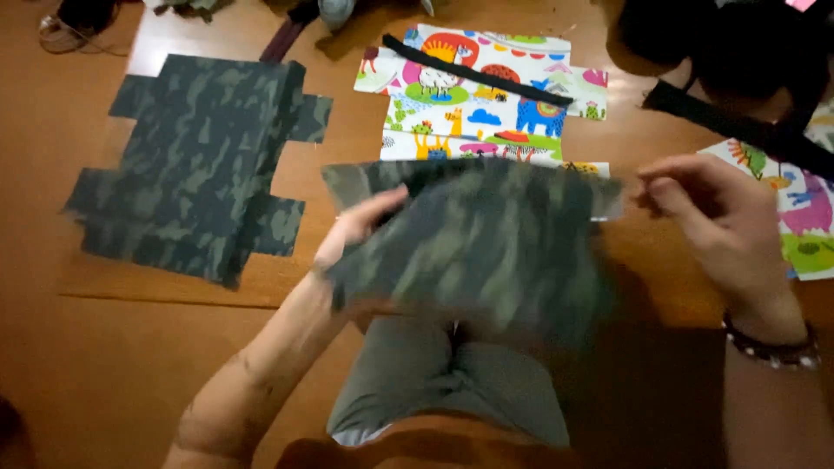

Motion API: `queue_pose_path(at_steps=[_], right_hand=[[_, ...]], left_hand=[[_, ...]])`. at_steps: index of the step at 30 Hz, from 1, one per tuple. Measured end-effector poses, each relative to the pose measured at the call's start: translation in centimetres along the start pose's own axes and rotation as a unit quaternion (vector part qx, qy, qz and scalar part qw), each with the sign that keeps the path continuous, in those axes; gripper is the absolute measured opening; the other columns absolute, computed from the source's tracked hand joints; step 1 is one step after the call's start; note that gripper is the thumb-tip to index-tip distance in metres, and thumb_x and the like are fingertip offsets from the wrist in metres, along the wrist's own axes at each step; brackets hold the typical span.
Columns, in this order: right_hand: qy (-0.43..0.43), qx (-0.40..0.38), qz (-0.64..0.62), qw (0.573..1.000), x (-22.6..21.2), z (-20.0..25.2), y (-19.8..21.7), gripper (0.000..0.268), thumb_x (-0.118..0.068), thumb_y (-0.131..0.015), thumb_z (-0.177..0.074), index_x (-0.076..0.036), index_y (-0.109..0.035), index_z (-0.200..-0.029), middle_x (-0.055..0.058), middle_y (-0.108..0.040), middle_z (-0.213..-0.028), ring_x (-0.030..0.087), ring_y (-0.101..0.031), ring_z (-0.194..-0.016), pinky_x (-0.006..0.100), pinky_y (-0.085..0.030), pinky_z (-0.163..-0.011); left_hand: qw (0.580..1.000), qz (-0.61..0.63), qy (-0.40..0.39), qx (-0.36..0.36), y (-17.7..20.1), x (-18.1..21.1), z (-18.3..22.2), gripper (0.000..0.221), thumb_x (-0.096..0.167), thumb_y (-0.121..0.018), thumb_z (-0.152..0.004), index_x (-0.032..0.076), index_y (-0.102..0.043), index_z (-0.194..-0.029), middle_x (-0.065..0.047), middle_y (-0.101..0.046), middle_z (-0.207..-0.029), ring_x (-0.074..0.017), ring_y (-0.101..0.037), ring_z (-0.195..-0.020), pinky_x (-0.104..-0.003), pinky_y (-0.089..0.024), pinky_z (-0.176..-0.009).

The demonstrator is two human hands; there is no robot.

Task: Aligning and folding fabric pieces to prepare for sewing

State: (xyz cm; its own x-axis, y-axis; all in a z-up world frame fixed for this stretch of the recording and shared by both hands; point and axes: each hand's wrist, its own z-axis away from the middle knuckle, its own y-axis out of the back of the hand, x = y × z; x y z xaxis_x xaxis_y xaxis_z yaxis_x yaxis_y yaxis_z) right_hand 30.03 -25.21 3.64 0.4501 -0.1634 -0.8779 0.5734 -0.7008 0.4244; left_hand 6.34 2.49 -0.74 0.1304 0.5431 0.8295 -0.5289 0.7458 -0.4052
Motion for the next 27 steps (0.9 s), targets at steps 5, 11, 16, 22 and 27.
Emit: queue_pose_path(at_steps=[5, 11, 16, 22, 27], right_hand=[[0.006, -0.041, 0.017, 0.999, 0.7, -5.0, -1.3, 0.016, -0.001, -0.053, -0.107, -0.002, -0.060, -0.121, 0.010, -0.068, -0.110, 0.015, -0.063, -0.099, 0.024, -0.049, -0.081], [0.029, -0.119, 0.096, 0.988, 0.1, -8.3, -1.9, 0.029, -0.010, -0.054, -0.098, -0.003, -0.061, -0.126, 0.011, -0.066, -0.127, 0.020, -0.063, -0.117, 0.032, -0.051, -0.094], [0.236, -0.205, 0.256, 0.915, 4.4, -10.4, -3.6, 0.065, -0.037, -0.078, -0.080, -0.010, -0.059, -0.136, 0.015, -0.058, -0.134, 0.031, -0.052, -0.125, 0.042, -0.037, -0.108], [0.293, -0.185, 0.357, 0.868, 3.6, -7.9, -5.1, 0.046, -0.047, -0.070, -0.084, -0.023, -0.067, -0.124, 0.012, -0.061, -0.135, 0.036, -0.058, -0.121, 0.050, -0.045, -0.099], [0.289, -0.225, 0.362, 0.857, 2.4, -3.7, -4.6, 0.054, -0.051, -0.070, -0.083, -0.025, -0.063, -0.130, 0.010, -0.058, -0.138, 0.035, -0.057, -0.118, 0.047, -0.045, -0.099]], left_hand=[[0.878, 0.454, 0.077, -0.133, -1.1, 3.2, -4.4, 0.080, 0.056, -0.046, -0.099, -0.010, -0.038, -0.143, -0.030, -0.049, -0.142, -0.0433, -0.053, -0.129, -0.048, -0.051, -0.105], [0.998, 0.002, 0.048, -0.036, -2.1, 5.1, -5.2, 0.059, 0.035, -0.054, -0.088, -0.006, -0.060, -0.130, -0.028, -0.067, -0.127, -0.0371, -0.066, -0.119, -0.043, -0.053, -0.104], [0.623, -0.656, -0.408, -0.125, -0.6, 3.3, -6.6, 0.063, 0.048, -0.060, -0.094, -0.001, -0.054, -0.133, -0.022, -0.056, -0.124, -0.0380, -0.050, -0.118, -0.049, -0.042, -0.103], [0.564, -0.739, -0.348, -0.119, -1.5, 2.5, -5.0, 0.074, 0.068, -0.037, -0.093, 0.009, -0.054, -0.136, -0.020, -0.050, -0.135, -0.0388, -0.043, -0.125, -0.055, -0.030, -0.106], [0.562, -0.728, -0.382, -0.094, -1.4, -2.2, -0.4, 0.069, 0.067, -0.046, -0.093, 0.009, -0.064, -0.124, -0.021, -0.058, -0.116, -0.0405, -0.050, -0.113, -0.059, -0.032, -0.103]])
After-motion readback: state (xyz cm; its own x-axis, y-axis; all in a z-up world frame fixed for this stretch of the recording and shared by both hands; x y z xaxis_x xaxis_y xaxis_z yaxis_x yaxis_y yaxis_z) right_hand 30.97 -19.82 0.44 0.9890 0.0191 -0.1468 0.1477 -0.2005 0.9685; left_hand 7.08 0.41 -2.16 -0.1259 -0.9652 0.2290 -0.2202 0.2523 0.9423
